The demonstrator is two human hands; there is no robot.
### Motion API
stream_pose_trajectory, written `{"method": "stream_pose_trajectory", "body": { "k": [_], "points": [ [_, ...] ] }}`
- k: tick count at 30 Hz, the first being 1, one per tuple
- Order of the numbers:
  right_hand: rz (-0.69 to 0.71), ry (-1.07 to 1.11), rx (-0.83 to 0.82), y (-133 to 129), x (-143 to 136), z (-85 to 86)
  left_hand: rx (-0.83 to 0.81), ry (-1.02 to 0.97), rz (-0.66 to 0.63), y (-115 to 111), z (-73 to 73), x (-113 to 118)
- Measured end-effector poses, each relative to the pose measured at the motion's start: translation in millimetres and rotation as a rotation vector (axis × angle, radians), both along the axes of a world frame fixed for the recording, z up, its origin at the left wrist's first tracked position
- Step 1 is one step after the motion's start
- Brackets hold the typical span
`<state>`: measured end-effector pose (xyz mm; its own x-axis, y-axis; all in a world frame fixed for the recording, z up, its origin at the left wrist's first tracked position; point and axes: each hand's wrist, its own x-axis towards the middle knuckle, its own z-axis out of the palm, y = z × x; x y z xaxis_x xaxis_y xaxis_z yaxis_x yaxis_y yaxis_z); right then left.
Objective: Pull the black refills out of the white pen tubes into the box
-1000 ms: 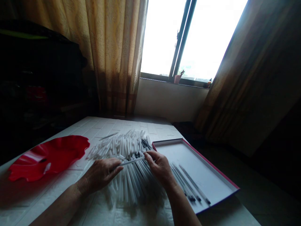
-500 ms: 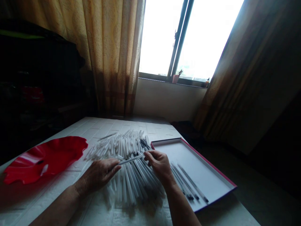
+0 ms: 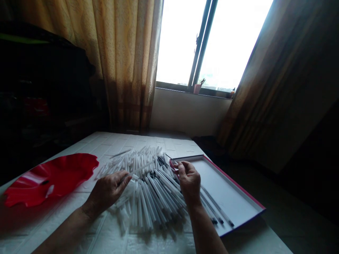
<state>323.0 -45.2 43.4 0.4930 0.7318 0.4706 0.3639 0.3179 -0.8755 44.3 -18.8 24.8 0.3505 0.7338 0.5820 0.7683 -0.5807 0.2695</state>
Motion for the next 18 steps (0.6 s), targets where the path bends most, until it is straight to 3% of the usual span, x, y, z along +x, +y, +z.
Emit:
{"method": "stream_pose_trajectory", "body": {
  "k": [9, 18],
  "points": [
    [-0.066, -0.469, -0.287, -4.1, 1.0, -2.6, -0.033, 0.002, -0.207, -6.5, 5.4, 5.0],
    [-0.069, -0.602, -0.325, -5.7, 2.3, -1.4, -0.028, -0.004, -0.242, -6.0, 2.7, 6.7]
  ]
}}
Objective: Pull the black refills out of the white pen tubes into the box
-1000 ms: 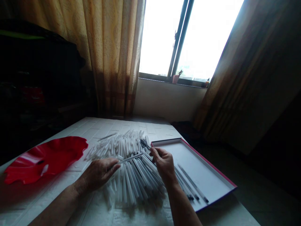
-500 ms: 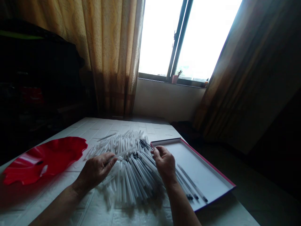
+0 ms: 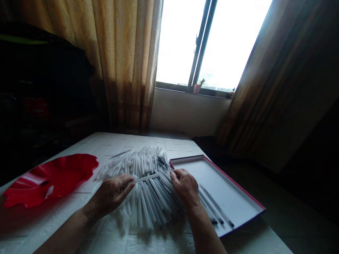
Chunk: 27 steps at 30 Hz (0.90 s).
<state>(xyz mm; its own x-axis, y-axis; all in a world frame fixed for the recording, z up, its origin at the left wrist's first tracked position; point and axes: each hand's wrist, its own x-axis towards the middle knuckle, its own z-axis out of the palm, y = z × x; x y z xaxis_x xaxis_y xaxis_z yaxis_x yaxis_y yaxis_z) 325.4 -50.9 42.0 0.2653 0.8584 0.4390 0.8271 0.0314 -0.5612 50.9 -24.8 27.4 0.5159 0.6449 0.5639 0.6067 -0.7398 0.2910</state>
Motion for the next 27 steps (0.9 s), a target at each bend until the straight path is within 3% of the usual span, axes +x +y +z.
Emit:
{"method": "stream_pose_trajectory", "body": {
  "k": [7, 13, 18, 27],
  "points": [
    [0.089, 0.120, 0.128, -0.9, -2.8, 1.3, -0.011, -0.030, -0.002, -0.8, -1.8, -0.6],
    [0.366, 0.316, 0.112, -8.3, -24.9, 1.3, 0.002, -0.053, -0.041, -5.4, 0.5, 4.8],
    [0.538, 0.501, 0.053, -9.1, -39.4, -4.5, 0.020, -0.052, -0.089, -9.6, -8.4, 12.1],
    [0.504, 1.018, 0.041, -4.7, -41.2, 2.5, -0.001, -0.037, -0.103, -13.6, -8.3, 18.5]
  ]
}}
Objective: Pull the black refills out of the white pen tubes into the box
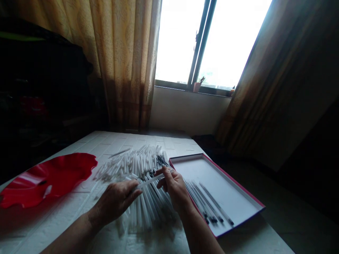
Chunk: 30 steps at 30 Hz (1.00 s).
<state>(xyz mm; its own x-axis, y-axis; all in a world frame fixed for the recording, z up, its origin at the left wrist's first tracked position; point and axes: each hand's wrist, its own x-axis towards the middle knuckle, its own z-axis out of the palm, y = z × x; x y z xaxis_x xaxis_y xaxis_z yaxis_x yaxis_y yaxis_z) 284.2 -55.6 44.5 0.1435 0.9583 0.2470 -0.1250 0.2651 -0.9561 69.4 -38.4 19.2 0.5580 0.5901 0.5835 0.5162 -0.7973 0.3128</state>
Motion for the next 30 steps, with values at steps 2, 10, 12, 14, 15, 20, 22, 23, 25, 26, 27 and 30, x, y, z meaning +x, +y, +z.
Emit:
{"method": "stream_pose_trajectory", "body": {
  "k": [2, 10, 12, 14, 15, 20, 22, 23, 25, 26, 27, 30],
  "points": [
    [-0.001, 0.120, -0.036, -0.4, -5.5, 3.5, -0.004, -0.018, -0.010, -2.3, 0.2, 4.3],
    [-0.056, 0.414, -0.017, -4.9, -15.8, 17.9, -0.187, -0.147, -0.133, -12.6, 8.0, 18.0],
    [-0.069, 0.460, 0.000, -6.5, -18.3, 20.8, -0.248, -0.196, -0.156, -13.2, 11.7, 16.9],
    [-0.083, 0.509, 0.020, -8.4, -23.0, 22.9, -0.318, -0.245, -0.173, -12.8, 14.5, 16.4],
    [-0.090, 0.529, 0.032, -9.4, -26.1, 23.6, -0.362, -0.267, -0.184, -12.3, 15.2, 16.8],
    [-0.114, 0.535, 0.068, -14.2, -30.5, 27.2, -0.667, -0.320, -0.280, -9.9, 15.3, 21.3],
    [-0.202, 0.531, 0.101, -14.3, -17.4, 31.9, -0.764, -0.346, -0.287, -8.3, 17.6, 17.7],
    [-0.276, 0.530, 0.127, -13.9, -7.6, 34.9, -0.791, -0.367, -0.274, -6.7, 19.6, 14.1],
    [-0.355, 0.537, 0.157, -12.4, 12.7, 40.2, -0.797, -0.429, -0.215, -1.6, 24.1, 5.3],
    [-0.369, 0.541, 0.165, -11.5, 20.5, 41.2, -0.778, -0.460, -0.178, 1.9, 25.8, 1.2],
    [-0.375, 0.546, 0.167, -10.7, 25.3, 40.6, -0.750, -0.480, -0.143, 5.9, 26.6, -2.1],
    [-0.247, 0.447, 0.184, -9.6, 20.3, 28.9, -0.630, -0.448, -0.064, 18.0, 23.9, -8.3]
  ]
}}
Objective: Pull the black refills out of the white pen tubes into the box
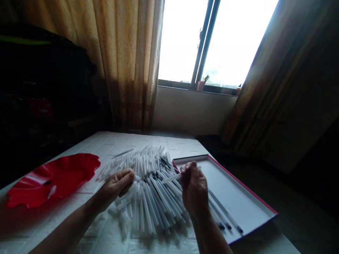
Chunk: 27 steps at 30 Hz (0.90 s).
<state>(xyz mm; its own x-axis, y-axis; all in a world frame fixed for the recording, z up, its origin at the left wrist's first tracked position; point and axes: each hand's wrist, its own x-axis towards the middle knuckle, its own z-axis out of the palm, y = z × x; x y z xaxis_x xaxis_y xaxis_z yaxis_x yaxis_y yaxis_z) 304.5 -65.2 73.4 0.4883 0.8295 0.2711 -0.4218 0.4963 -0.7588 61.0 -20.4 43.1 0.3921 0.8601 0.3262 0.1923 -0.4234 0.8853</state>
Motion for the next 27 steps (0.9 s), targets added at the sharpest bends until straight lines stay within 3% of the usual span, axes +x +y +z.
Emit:
{"method": "stream_pose_trajectory", "body": {
  "k": [3, 6, 10, 16, 19, 27],
  "points": [
    [0.154, -0.254, 0.036, 0.0, -17.0, -17.2, 0.163, 0.119, 0.077, 8.5, -5.5, -8.7],
    [0.238, -0.362, 0.027, 1.2, -23.7, -28.0, 0.335, 0.251, 0.143, 12.9, -7.8, -22.3],
    [0.313, -0.419, -0.026, 3.4, -18.5, -29.1, 0.511, 0.405, 0.164, 14.6, -8.8, -31.0],
    [0.425, -0.676, -0.103, 1.2, -14.4, -25.3, 0.661, 0.537, 0.155, 16.2, -14.7, -26.3],
    [0.361, -0.889, -0.125, 2.1, -13.9, -29.8, 0.704, 0.565, 0.154, 18.2, -16.9, -26.9],
    [-0.032, -1.206, -0.153, 0.4, -3.7, -36.9, 0.726, 0.587, 0.192, 18.1, -20.6, -26.2]
  ]
}}
